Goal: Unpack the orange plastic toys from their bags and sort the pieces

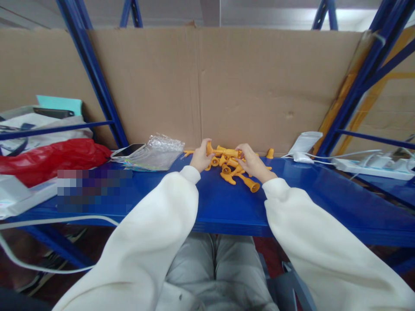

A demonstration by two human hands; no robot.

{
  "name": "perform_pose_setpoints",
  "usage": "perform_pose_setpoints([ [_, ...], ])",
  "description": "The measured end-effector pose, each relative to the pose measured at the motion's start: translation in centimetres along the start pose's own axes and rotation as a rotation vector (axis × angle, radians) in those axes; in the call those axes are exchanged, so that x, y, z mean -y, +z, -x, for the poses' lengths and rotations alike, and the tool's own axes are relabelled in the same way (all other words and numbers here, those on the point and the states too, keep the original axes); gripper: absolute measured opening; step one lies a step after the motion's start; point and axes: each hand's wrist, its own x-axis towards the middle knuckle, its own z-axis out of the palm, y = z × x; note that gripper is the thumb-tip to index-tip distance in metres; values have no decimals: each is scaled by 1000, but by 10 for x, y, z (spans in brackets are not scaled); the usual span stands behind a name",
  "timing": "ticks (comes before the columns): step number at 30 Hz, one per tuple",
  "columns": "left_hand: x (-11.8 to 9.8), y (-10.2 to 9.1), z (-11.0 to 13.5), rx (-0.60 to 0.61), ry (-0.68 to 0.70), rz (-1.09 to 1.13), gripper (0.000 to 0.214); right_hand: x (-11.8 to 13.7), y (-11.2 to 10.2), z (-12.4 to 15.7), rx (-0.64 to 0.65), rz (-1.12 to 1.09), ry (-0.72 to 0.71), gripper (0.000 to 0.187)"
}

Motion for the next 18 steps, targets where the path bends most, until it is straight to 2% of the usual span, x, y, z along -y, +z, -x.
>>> perform_pose_setpoints([
  [7, -6, 0, 3, 16, -36, -39, 52, 2, -3, -1, 27, 98, -17, 38],
  [13, -1, 5, 3, 117, -193, 75, 51, 6, -12, -2, 46, 269, -39, 39],
  [15, 2, 4, 3, 125, -237, 99, 49, 0, -14, -1, -10, 274, 2, 40],
  [18, 6, 1, 2, 103, -259, 90, 48, -20, -15, 1, -182, 222, 152, 37],
])
